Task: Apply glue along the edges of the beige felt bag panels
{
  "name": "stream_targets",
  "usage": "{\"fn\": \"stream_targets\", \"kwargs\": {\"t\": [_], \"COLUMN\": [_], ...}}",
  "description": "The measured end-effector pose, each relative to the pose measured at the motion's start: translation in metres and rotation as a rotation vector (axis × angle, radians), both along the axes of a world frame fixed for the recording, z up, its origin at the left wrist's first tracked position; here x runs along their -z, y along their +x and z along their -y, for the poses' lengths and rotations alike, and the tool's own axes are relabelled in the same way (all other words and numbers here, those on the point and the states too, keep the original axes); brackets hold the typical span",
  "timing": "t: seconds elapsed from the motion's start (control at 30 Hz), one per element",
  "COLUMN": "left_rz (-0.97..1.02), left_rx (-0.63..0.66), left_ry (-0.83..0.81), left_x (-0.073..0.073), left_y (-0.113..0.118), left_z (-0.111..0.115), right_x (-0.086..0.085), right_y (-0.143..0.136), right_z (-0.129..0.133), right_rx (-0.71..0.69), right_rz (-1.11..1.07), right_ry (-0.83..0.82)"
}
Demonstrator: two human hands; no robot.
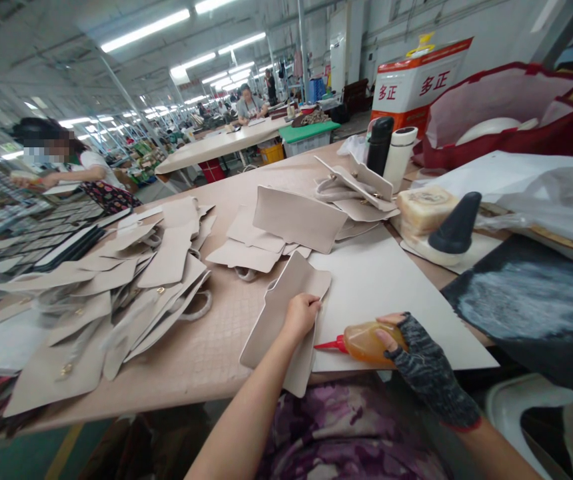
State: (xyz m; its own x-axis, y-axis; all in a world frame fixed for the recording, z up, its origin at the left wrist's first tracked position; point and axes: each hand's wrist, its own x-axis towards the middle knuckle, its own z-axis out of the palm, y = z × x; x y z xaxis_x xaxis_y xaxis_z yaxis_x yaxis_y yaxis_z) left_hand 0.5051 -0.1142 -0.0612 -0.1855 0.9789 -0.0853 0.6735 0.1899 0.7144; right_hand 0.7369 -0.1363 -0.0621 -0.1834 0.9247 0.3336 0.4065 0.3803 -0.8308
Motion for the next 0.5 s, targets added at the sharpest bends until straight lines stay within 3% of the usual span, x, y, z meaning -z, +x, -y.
{"fn": "stream_targets", "kwargs": {"t": [0.5], "left_rz": [-0.027], "left_rx": [0.023], "left_ry": [0.005], "left_x": [0.003], "left_y": [-0.002], "left_z": [0.0], "right_x": [0.003], "right_y": [-0.005], "right_z": [0.028], "right_rx": [-0.033], "right_rz": [-0.046], "right_ry": [-0.176]}}
